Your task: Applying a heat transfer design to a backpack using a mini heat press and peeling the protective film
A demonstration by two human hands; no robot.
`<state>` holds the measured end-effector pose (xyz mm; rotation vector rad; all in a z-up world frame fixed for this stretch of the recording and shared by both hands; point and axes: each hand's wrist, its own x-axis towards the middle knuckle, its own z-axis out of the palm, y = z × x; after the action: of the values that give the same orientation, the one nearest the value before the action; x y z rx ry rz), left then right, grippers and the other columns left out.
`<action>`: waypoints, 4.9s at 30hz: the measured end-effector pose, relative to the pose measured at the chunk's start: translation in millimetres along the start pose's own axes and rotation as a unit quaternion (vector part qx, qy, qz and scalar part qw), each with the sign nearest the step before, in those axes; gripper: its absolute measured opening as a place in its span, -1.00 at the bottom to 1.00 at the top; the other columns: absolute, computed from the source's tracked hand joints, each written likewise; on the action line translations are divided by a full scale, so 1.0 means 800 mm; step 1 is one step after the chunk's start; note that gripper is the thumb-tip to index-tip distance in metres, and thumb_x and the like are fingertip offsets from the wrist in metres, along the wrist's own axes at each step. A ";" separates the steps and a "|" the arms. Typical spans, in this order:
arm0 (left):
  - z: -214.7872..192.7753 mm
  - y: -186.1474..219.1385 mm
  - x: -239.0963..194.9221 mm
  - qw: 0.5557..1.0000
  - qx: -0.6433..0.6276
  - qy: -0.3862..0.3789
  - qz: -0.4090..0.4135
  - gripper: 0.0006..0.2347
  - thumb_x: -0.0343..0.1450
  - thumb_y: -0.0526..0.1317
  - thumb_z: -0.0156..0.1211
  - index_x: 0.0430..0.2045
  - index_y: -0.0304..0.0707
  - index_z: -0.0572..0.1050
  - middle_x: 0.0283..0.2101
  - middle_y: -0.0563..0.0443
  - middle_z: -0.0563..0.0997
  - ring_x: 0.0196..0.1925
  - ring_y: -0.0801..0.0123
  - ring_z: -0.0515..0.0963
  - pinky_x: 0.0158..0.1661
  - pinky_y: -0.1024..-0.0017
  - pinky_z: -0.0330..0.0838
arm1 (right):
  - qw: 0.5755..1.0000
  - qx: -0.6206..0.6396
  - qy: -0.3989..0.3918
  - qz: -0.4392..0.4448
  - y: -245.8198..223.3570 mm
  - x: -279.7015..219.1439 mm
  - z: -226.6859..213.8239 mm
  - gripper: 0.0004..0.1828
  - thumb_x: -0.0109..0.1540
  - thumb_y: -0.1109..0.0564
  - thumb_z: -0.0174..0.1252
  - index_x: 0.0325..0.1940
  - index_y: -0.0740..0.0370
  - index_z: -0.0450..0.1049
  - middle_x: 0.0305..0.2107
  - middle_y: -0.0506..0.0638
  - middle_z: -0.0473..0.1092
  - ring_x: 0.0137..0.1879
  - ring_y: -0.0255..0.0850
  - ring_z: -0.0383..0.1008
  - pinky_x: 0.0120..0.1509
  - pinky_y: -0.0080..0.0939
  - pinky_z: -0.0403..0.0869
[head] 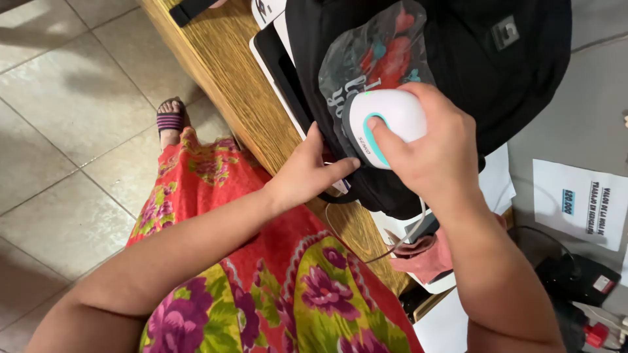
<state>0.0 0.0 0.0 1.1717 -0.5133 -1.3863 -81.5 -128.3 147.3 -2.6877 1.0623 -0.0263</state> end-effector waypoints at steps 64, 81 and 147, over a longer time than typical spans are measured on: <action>-0.036 -0.012 0.026 0.961 -0.149 -0.232 0.007 -0.57 0.45 -0.37 0.12 0.19 -0.24 0.14 0.09 -0.06 0.48 0.15 0.31 0.58 0.11 0.34 0.57 | 0.987 -0.073 -0.002 0.144 -0.006 -0.027 0.008 -0.43 -0.05 0.13 0.28 0.08 0.20 0.58 -0.08 0.05 0.57 0.00 -0.06 0.58 0.03 -0.11 0.54; -0.042 -0.007 0.024 0.964 -0.109 -0.244 -0.012 -0.52 0.45 -0.35 0.14 0.23 -0.26 0.09 0.02 -0.04 0.49 0.08 0.37 0.54 0.06 0.40 0.56 | 0.995 -0.058 0.004 0.085 -0.008 -0.025 0.011 -0.44 -0.05 0.19 0.27 0.07 0.25 0.55 -0.09 0.09 0.57 -0.04 -0.02 0.60 0.06 -0.08 0.56; -0.063 0.049 0.036 0.994 -0.102 -0.028 0.015 -0.57 0.42 -0.19 0.31 0.10 -0.44 0.36 -0.04 -0.37 0.68 0.08 -0.05 0.67 -0.06 0.07 0.64 | 0.999 0.047 -0.004 0.012 0.066 0.035 -0.018 -0.54 0.04 0.21 0.45 0.03 0.28 0.62 -0.28 0.20 0.53 -0.08 0.15 0.59 0.06 0.05 0.51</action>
<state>67.5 -18.5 3.8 0.9587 -0.4155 -1.4136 -97.8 -187.5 146.4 -2.5890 1.0638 -0.0582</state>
